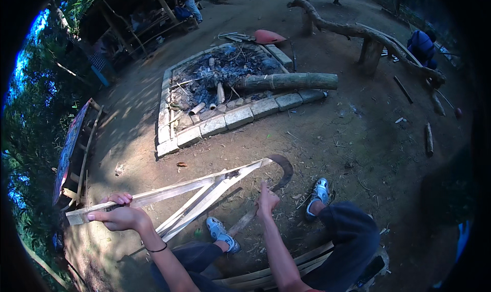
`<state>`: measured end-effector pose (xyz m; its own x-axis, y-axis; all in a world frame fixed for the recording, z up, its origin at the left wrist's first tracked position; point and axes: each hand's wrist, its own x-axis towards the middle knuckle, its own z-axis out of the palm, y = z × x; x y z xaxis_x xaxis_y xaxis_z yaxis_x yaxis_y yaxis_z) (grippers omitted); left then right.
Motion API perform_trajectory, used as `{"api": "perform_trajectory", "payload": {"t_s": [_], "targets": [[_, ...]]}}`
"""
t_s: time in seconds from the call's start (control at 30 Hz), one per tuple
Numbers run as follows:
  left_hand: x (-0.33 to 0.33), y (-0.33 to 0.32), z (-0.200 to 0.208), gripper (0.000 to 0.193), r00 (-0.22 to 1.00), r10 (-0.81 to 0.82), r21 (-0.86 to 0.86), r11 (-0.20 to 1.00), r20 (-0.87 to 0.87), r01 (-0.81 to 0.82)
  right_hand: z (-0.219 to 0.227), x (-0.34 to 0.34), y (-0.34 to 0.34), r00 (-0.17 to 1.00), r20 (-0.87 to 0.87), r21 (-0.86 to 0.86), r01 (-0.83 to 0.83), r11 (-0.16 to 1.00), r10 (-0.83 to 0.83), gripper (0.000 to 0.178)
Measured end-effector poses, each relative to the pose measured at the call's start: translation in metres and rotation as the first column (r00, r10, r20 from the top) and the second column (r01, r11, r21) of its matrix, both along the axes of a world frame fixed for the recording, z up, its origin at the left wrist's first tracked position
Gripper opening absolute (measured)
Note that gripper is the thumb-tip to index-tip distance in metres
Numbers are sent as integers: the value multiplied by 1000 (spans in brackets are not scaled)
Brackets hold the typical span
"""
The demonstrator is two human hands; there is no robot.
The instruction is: The person strips thin layers and fibers from a long bamboo piece using a sickle and their hands.
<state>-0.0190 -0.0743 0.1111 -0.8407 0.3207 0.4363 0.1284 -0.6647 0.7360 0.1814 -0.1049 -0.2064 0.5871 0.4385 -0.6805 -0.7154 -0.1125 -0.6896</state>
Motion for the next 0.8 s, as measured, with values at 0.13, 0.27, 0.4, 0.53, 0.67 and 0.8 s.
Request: {"api": "perform_trajectory", "payload": {"t_s": [0.13, 0.27, 0.4, 0.53, 0.67, 0.8], "targets": [[-3, -21, -8, 71, 997, 37, -5, 999, 64, -36, 24, -7, 30, 956, -293, 68, 29, 997, -8, 60], [-25, -42, -34, 75, 990, 70, 10, 997, 120, -71, 26, 4, 49, 940, -300, 210, -101, 972, 163, 64], [-52, -59, -40, 72, 982, 114, 21, 993, 151, -118, 35, -17, 73, 921, -276, 101, -257, 961, 275, 38], [-42, -65, -52, 69, 986, 90, -45, 995, 138, -84, -55, -14, 66, 882, -391, 82, -252, 964, 264, 30], [-32, -74, -43, 68, 994, 104, -98, 990, 35, -100, -100, -39, 51, 817, -532, 42, -237, 971, 222, 21], [-47, -76, -53, 68, 997, 78, -66, 995, 0, -78, -117, -36, 44, 770, -592, 34, -269, 963, 236, 21]]}}
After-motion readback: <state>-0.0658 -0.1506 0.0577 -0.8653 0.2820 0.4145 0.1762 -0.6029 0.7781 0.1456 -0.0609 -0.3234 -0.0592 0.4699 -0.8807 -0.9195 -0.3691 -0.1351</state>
